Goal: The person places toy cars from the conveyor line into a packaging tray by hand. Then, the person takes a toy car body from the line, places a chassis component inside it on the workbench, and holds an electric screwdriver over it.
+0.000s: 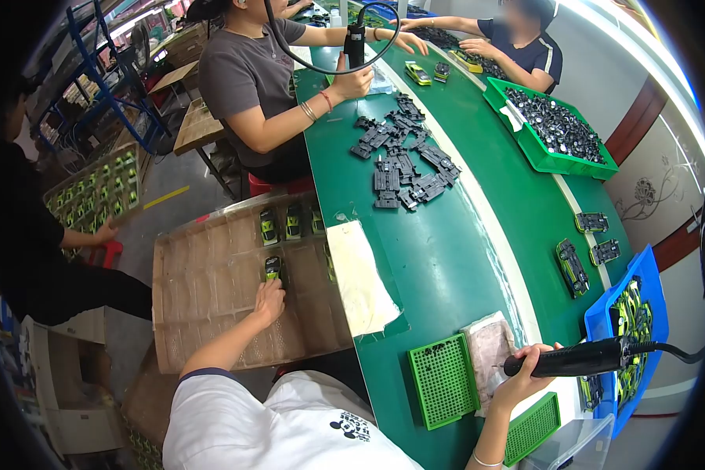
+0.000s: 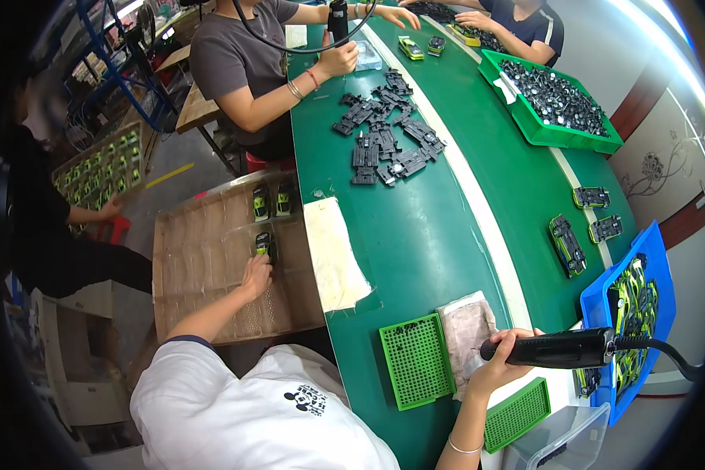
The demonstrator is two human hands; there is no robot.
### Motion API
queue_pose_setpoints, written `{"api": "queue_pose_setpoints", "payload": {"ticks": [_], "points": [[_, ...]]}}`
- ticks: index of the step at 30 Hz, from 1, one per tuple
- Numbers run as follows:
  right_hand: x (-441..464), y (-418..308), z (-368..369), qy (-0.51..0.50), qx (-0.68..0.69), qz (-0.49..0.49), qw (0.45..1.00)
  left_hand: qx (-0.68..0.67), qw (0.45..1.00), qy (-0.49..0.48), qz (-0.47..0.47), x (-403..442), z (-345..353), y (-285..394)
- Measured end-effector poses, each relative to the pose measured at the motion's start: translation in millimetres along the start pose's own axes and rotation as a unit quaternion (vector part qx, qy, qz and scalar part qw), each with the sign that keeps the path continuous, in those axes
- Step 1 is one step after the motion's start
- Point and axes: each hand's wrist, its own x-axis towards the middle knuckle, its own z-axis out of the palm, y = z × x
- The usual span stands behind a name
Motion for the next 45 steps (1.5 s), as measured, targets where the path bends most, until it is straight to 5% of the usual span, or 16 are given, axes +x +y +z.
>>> {"api": "queue_pose_setpoints", "payload": {"ticks": [14,20,23,28,31,35,37,38,41,45], "points": [[1,-1,-1,0.004,-0.009,0.000,1.000,-0.039,0.999,0.028,0.006,-30,0,-45],[6,4,-8,0.015,0.024,0.028,0.999,-0.238,0.941,0.238,0.015,10,-104,2],[8,0,-9,0.015,0.030,0.042,0.999,-0.266,0.886,0.333,0.185,63,-174,69],[4,7,-16,0.004,0.019,0.075,0.997,-0.289,0.816,0.194,0.462,148,-223,250],[2,13,-16,0.012,0.002,0.059,0.998,-0.237,0.724,0.162,0.628,192,-204,373],[1,16,-15,0.014,0.008,0.053,0.998,-0.215,0.683,0.142,0.683,239,-176,497],[1,18,-15,0.051,0.035,0.054,0.997,-0.105,0.768,-0.013,0.632,250,-167,533],[1,20,-15,0.048,0.041,0.051,0.997,-0.123,0.783,-0.056,0.607,253,-165,541],[0,22,-18,0.052,0.032,0.052,0.997,-0.167,0.733,0.017,0.659,256,-154,530],[4,10,-15,0.057,0.074,0.055,0.994,-0.275,0.727,0.010,0.629,209,-185,456]]}}
